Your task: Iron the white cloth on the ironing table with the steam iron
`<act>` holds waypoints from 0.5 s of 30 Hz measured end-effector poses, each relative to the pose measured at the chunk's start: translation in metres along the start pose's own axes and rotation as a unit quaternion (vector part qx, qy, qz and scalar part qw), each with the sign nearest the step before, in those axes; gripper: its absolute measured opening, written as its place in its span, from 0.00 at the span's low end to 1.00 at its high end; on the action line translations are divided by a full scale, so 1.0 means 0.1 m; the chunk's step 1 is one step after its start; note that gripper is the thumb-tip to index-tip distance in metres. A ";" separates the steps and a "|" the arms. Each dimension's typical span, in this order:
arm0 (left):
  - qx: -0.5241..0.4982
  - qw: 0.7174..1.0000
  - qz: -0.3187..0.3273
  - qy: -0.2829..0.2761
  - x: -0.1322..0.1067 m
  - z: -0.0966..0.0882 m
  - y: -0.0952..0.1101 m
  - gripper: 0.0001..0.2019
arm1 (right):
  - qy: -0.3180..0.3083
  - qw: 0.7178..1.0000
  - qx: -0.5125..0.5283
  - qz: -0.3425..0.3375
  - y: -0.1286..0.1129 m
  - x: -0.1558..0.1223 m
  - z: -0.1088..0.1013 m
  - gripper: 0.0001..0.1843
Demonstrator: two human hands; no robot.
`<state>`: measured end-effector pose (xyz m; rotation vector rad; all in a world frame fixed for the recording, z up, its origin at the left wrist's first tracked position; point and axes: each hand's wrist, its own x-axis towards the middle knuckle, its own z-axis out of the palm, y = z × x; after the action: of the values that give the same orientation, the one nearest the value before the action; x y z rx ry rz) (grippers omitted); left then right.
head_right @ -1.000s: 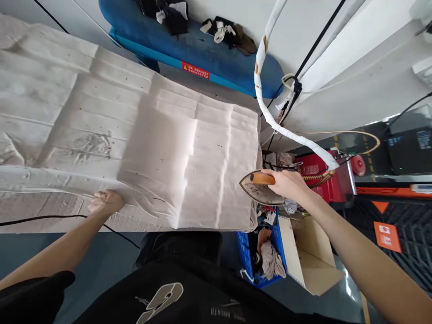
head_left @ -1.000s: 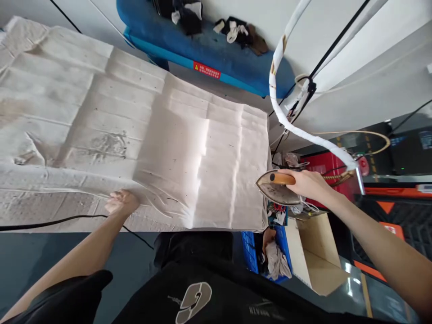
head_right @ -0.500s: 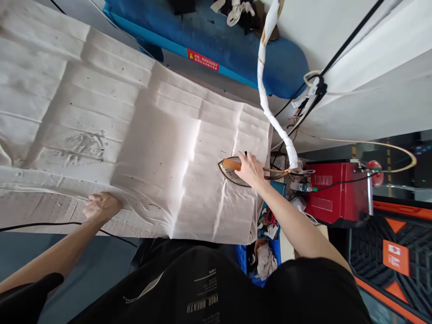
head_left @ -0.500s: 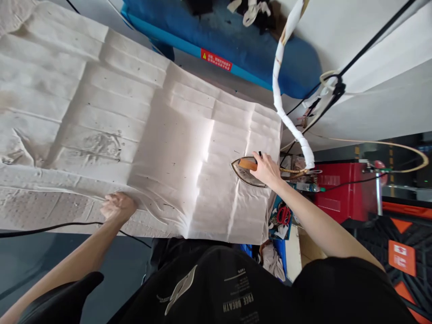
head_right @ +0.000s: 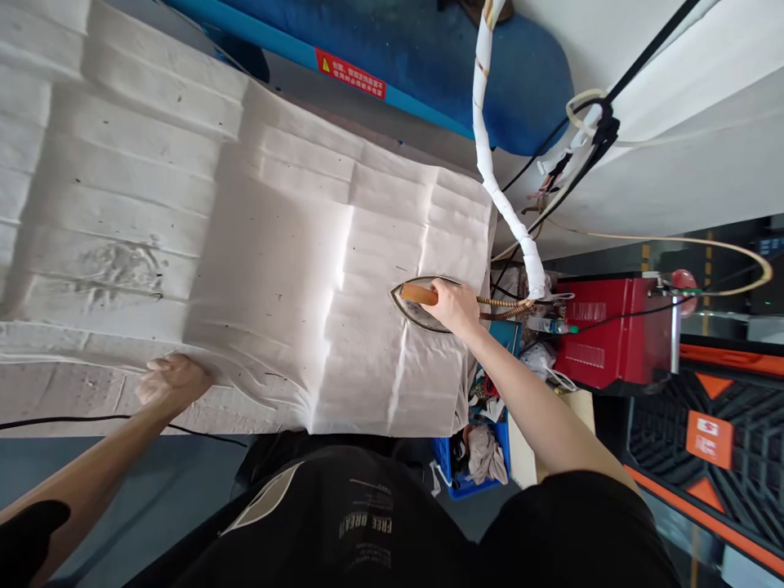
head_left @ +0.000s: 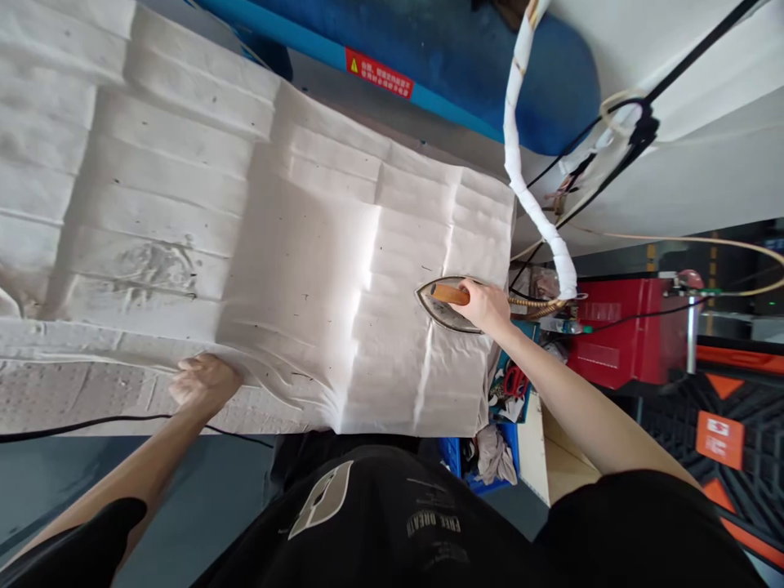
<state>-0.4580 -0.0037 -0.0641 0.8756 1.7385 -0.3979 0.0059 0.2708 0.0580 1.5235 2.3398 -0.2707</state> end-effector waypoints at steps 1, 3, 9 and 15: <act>-0.012 1.000 0.014 0.005 -0.01 -0.01 0.01 0.51 | -0.007 1.000 -0.010 0.005 -0.01 0.00 -0.01 0.18; -0.033 0.999 0.014 0.030 -0.03 -0.02 0.02 0.51 | -0.015 1.000 -0.018 0.013 -0.03 -0.01 -0.04 0.18; 0.031 0.988 -0.084 0.130 -0.07 0.01 -0.03 0.57 | -0.035 0.999 -0.011 0.020 -0.02 0.00 -0.07 0.21; 0.028 0.972 -0.139 0.187 -0.08 0.00 -0.06 0.59 | -0.028 0.999 0.032 0.027 0.02 0.02 -0.03 0.22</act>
<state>-0.4614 -0.0103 -0.0570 0.7821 2.2217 -0.4907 0.0059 0.2746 0.0603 1.5848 2.2630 -0.3732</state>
